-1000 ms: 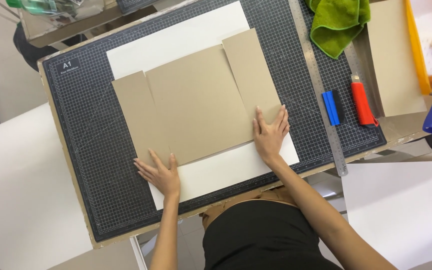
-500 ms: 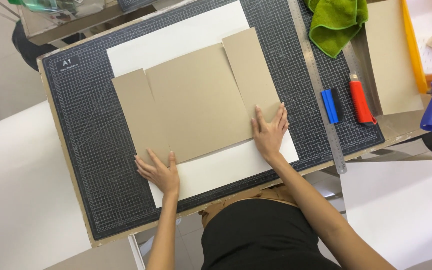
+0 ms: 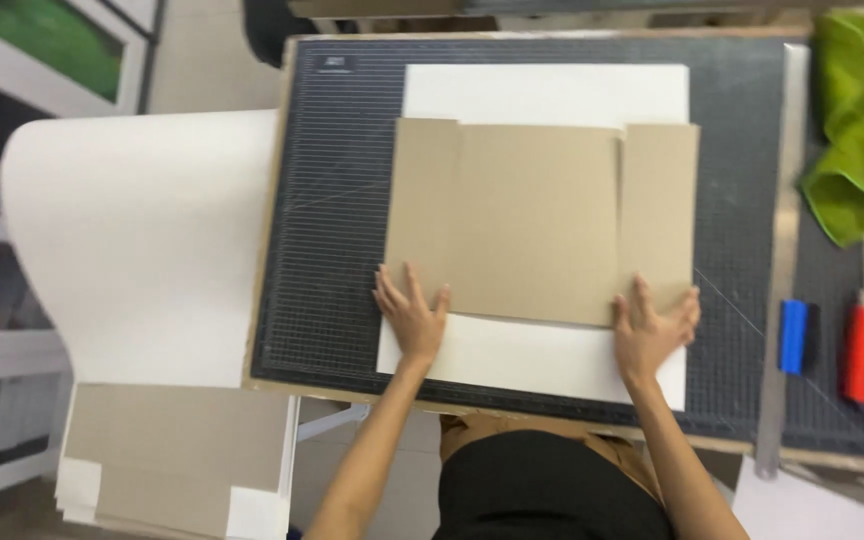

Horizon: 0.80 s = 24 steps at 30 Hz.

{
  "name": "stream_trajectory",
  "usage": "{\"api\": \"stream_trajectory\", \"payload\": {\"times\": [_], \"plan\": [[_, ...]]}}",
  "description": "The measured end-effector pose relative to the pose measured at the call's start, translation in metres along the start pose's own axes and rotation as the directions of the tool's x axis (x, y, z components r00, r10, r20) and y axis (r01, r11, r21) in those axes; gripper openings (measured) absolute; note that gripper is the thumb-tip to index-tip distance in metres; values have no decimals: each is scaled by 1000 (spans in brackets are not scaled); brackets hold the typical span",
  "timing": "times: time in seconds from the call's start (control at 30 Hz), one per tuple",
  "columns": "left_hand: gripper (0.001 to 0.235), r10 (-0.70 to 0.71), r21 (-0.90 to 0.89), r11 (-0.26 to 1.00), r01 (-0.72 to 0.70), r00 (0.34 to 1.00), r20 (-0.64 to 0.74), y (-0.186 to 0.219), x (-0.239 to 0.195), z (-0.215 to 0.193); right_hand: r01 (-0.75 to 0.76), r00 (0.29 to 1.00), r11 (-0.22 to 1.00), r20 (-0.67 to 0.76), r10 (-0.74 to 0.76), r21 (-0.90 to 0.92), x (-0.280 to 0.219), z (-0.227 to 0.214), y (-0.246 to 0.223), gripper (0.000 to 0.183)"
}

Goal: Cutting paper with a utility knife and applying a coating to cardboard pieces using a roller.

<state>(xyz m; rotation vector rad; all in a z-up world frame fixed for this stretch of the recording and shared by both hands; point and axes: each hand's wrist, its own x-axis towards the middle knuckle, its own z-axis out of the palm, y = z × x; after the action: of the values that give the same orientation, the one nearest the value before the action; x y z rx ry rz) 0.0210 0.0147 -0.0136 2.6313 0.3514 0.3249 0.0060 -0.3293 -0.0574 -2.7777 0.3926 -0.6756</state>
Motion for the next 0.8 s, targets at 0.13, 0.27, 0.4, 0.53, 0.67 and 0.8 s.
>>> {"api": "stream_trajectory", "payload": {"times": [0.13, 0.27, 0.4, 0.53, 0.67, 0.8], "plan": [[77, 4, -26, 1000, -4, 1000, 8, 0, -1, 1, -6, 1000, 999, 8, 6, 39, -2, 3, 7, 38], [75, -13, -33, 999, 13, 1000, 15, 3, 0, -4, -1, 1000, 999, -14, 2, 32, -3, 3, 6, 38], [75, 55, 74, 996, -52, 998, -37, -4, 0, 3, -174, 981, 975, 109, 160, 135, -4, -6, -5, 40], [74, 64, 53, 997, -61, 997, -45, -5, 2, 3, -150, 988, 986, 49, 146, 72, -7, 1, -1, 38], [74, 80, 43, 996, -78, 996, -41, -5, 5, 5, -190, 980, 981, 69, 187, 31, -2, -4, -9, 46], [68, 45, 66, 997, -46, 999, 18, 0, 11, -4, -219, 952, 976, 223, 211, 13, 15, -23, -19, 55]]}}
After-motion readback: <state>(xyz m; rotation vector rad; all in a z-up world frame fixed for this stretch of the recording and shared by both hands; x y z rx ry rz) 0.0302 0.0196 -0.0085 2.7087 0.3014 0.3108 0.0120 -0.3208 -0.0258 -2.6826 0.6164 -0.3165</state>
